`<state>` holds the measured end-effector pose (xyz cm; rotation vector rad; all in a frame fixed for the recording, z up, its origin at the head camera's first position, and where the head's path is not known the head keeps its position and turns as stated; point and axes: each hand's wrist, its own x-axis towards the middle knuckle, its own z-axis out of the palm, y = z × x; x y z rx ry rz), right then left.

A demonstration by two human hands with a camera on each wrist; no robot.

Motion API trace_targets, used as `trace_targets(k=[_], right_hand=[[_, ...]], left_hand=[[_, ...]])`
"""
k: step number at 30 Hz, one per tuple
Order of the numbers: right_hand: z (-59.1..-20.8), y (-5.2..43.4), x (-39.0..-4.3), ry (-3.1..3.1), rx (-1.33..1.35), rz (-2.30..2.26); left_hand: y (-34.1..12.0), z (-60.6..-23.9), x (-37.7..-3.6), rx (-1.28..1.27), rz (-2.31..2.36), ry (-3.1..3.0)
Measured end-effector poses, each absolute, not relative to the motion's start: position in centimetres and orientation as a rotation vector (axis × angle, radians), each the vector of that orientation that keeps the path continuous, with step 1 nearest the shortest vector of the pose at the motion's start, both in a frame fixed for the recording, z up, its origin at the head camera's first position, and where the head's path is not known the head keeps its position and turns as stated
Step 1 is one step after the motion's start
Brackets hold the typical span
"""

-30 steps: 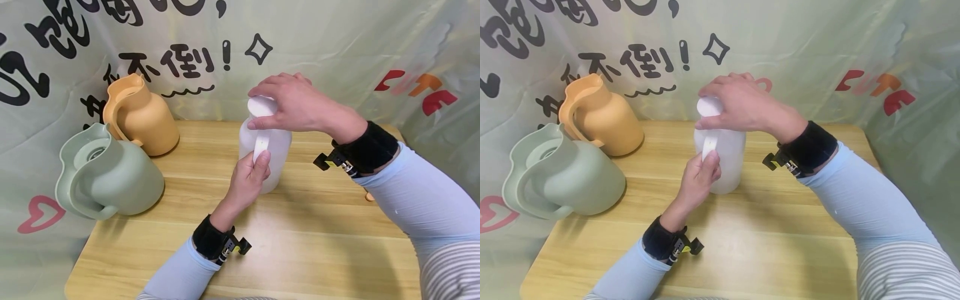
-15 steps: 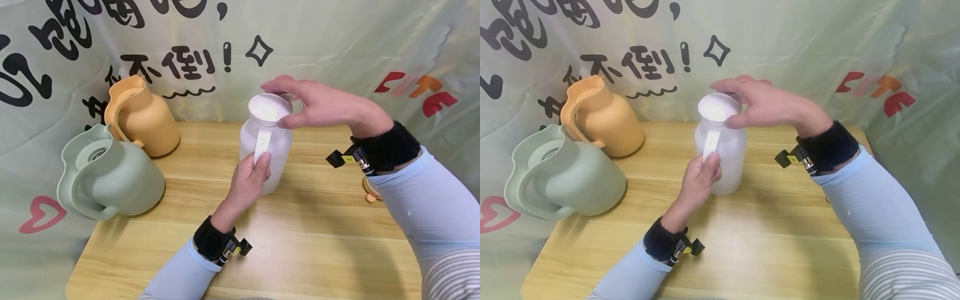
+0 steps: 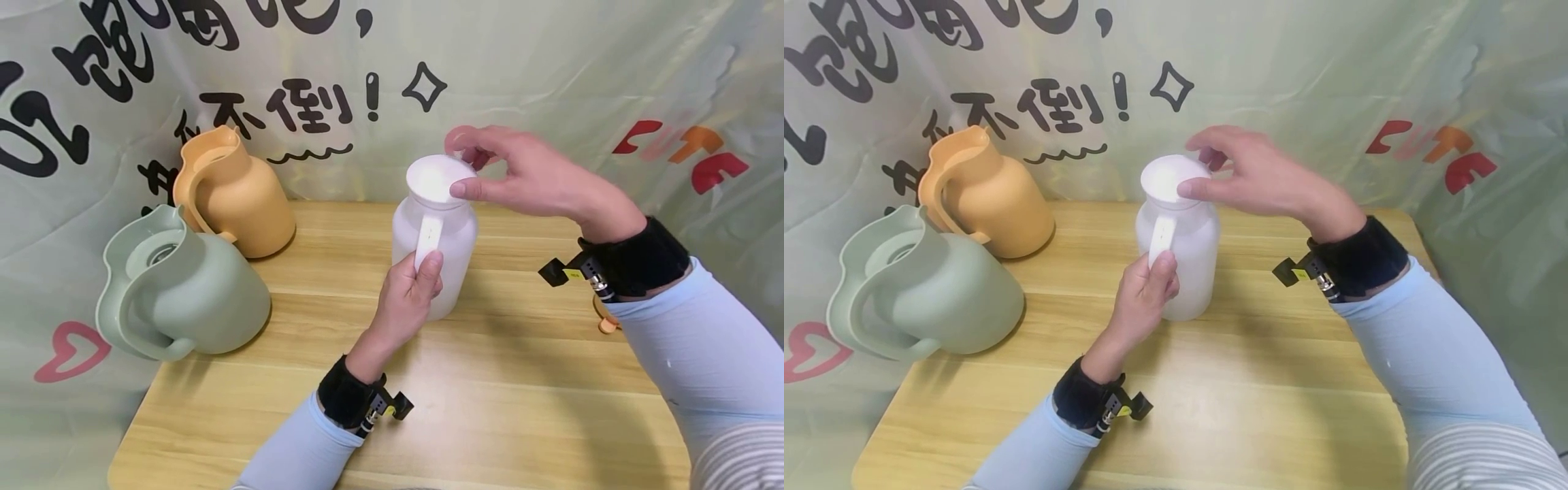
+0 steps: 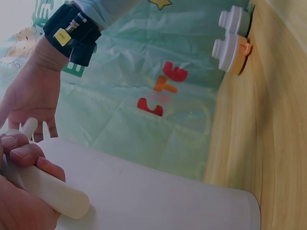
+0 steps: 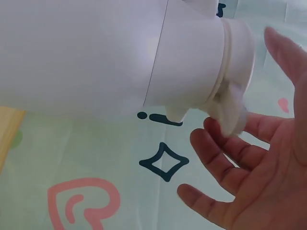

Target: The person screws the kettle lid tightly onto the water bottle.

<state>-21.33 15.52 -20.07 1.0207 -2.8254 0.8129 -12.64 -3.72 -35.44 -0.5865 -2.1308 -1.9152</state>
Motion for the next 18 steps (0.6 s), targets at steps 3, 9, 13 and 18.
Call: trace_targets(k=[3,9,13,18], right_hand=[[-20.0,15.8,-21.2,-2.812,0.950,0.861],[-19.2,15.5,-21.5,-2.880,1.001,1.047],[-18.6,14.7,-21.7,-2.983,1.113,0.980],[-18.5,14.2,-21.6,-2.993,1.155,0.847]], left_hand=[[-3.8,-35.4,-12.6,-0.585,-1.912,-2.129],[-3.8,-35.3,-12.5,-0.586,-1.907,-2.129],[-3.7,-35.3,-12.5,-0.585,-1.916,-2.123],[-3.7,-35.3,-12.4,-0.576,-1.913,-2.129]])
